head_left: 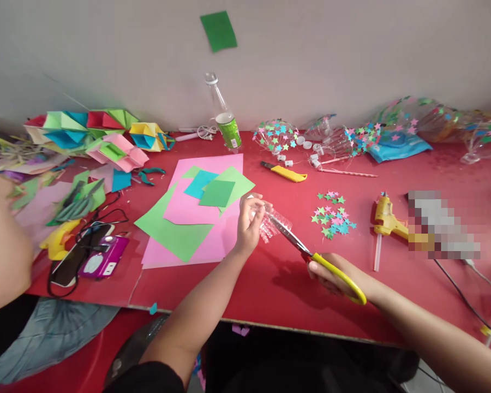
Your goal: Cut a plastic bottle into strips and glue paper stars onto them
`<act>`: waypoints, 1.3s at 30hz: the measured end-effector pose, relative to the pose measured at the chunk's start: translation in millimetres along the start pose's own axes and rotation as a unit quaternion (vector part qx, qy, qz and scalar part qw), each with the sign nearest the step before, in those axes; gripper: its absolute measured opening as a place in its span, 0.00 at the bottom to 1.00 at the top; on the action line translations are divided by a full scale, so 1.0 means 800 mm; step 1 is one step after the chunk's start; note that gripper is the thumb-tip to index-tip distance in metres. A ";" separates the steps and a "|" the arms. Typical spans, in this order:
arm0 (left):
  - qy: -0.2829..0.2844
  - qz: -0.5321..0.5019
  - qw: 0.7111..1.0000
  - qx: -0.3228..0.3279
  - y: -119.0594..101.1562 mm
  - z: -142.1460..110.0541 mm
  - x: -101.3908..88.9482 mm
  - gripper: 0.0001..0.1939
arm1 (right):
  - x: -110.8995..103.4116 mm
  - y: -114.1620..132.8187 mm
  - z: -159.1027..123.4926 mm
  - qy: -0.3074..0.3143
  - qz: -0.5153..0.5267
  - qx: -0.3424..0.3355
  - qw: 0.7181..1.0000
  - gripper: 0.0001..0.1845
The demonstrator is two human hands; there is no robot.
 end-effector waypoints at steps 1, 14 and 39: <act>0.000 -0.002 1.000 -0.002 0.001 0.000 0.000 0.04 | 0.000 -0.002 0.001 -0.002 0.007 0.010 1.000 0.32; -0.010 -0.010 1.000 -0.007 0.001 0.003 0.000 0.05 | -0.005 -0.014 0.005 -0.036 0.014 0.044 0.998 0.30; 0.075 0.045 0.995 0.043 -0.009 -0.005 0.020 0.11 | -0.004 -0.015 0.002 -0.019 0.035 0.048 0.998 0.29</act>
Point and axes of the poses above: each hand's wrist, its own z-axis towards the middle knuckle, its own x-axis out of the palm, y = z × x, the point moved 8 cm from there along z, towards the middle knuckle, and after that the axes turned 4 degrees about x, right-handed, at the moved point
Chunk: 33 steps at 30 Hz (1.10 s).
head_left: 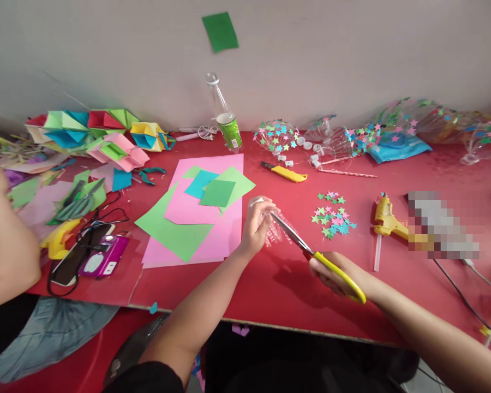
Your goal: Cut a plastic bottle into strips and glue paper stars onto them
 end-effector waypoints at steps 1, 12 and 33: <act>0.008 0.006 1.000 0.008 -0.001 0.000 0.002 0.12 | 0.001 0.002 -0.001 0.004 0.002 -0.003 1.000 0.30; 0.022 -0.033 0.999 0.021 0.002 -0.005 0.009 0.13 | -0.004 -0.004 0.002 -0.039 -0.022 -0.004 0.999 0.28; 0.039 0.047 0.998 0.030 -0.007 -0.003 0.006 0.16 | -0.003 0.010 -0.004 -0.033 -0.024 0.029 0.999 0.32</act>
Point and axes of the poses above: each hand's wrist, its own z-axis towards the middle knuckle, its own x-axis out of the palm, y = z × x, the point moved 8 cm from there along z, towards the middle knuckle, and after that the axes turned 4 degrees about x, right-handed, at the moved point
